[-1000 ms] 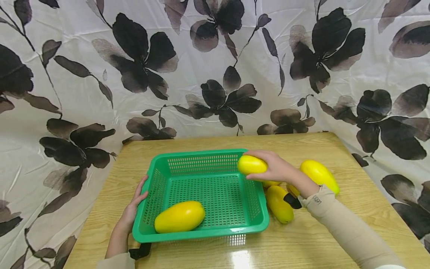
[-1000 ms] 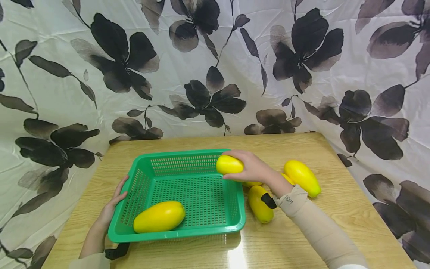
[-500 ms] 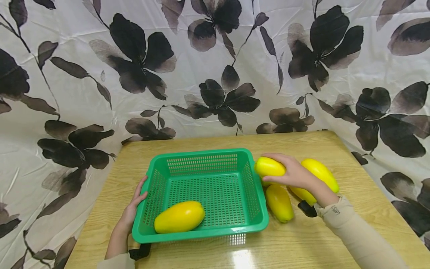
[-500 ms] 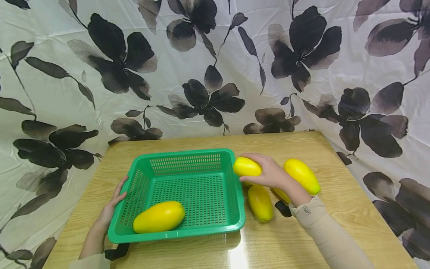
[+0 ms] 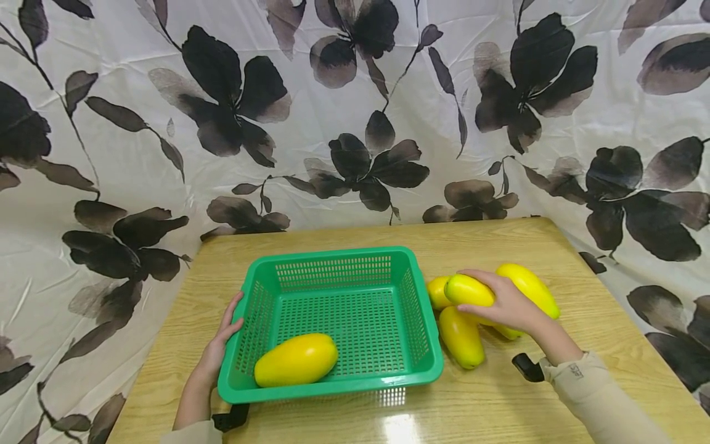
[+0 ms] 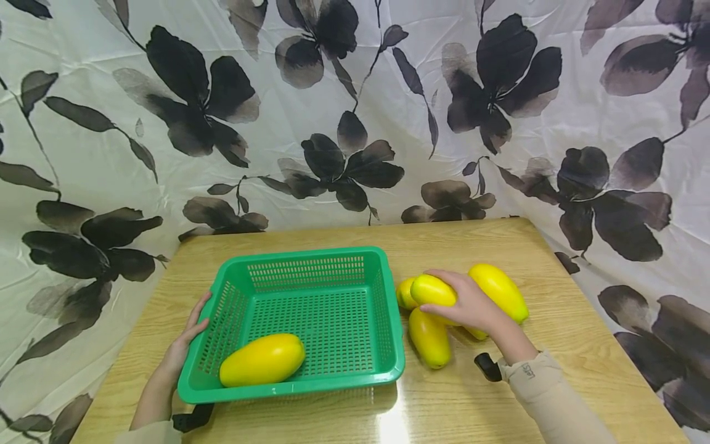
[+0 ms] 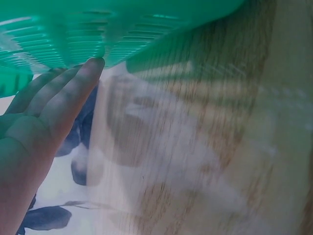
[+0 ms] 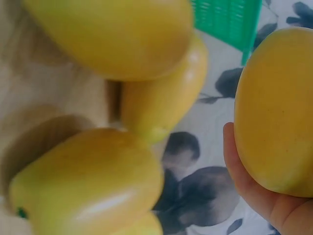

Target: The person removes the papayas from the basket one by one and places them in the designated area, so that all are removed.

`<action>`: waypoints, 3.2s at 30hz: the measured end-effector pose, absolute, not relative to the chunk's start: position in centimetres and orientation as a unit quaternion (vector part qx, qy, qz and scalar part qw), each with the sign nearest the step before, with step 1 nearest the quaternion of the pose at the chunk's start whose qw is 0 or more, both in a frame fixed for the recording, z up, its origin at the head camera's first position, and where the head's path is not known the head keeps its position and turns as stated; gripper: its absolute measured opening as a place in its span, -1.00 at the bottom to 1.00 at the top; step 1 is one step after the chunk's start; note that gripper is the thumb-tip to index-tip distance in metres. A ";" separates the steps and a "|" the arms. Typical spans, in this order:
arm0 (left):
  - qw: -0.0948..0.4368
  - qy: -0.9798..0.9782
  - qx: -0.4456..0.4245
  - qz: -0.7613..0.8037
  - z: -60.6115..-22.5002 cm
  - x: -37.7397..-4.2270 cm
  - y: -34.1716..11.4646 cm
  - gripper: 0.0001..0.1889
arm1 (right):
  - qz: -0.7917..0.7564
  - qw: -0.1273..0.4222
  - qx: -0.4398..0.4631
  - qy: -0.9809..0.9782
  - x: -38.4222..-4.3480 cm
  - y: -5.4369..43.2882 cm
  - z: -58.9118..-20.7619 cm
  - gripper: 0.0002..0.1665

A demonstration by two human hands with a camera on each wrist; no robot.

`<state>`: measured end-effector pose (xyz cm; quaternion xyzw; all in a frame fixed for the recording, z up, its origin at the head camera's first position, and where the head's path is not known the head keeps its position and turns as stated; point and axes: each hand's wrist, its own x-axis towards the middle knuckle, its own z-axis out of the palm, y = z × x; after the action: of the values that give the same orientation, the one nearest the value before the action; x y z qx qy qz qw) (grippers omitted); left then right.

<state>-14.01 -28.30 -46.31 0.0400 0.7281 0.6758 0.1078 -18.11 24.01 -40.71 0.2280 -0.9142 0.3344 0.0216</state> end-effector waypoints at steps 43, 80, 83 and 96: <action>0.110 0.721 0.043 0.682 -46.5 -14.1 -28.2 -0.45 | 0.326 0.001 0.133 -0.936 -13.8 27.9 -47.3 -0.25; 0.097 0.716 0.049 0.690 -46.6 -14.2 -28.3 -0.44 | 0.301 0.012 0.166 -0.939 -14.2 27.3 -49.2 -0.18; 0.099 0.716 0.047 0.690 -46.6 -14.2 -28.3 -0.44 | 0.297 0.012 0.164 -0.941 -14.2 27.3 -49.3 -0.17; 0.098 0.720 0.048 0.685 -46.6 -14.1 -28.3 -0.44 | 0.289 0.027 0.172 -0.941 -13.8 27.2 -49.3 0.00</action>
<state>-14.05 -28.33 -46.61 0.0476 0.7203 0.6851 0.0979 -13.81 27.18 -49.31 0.1723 -0.9413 0.2892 0.0269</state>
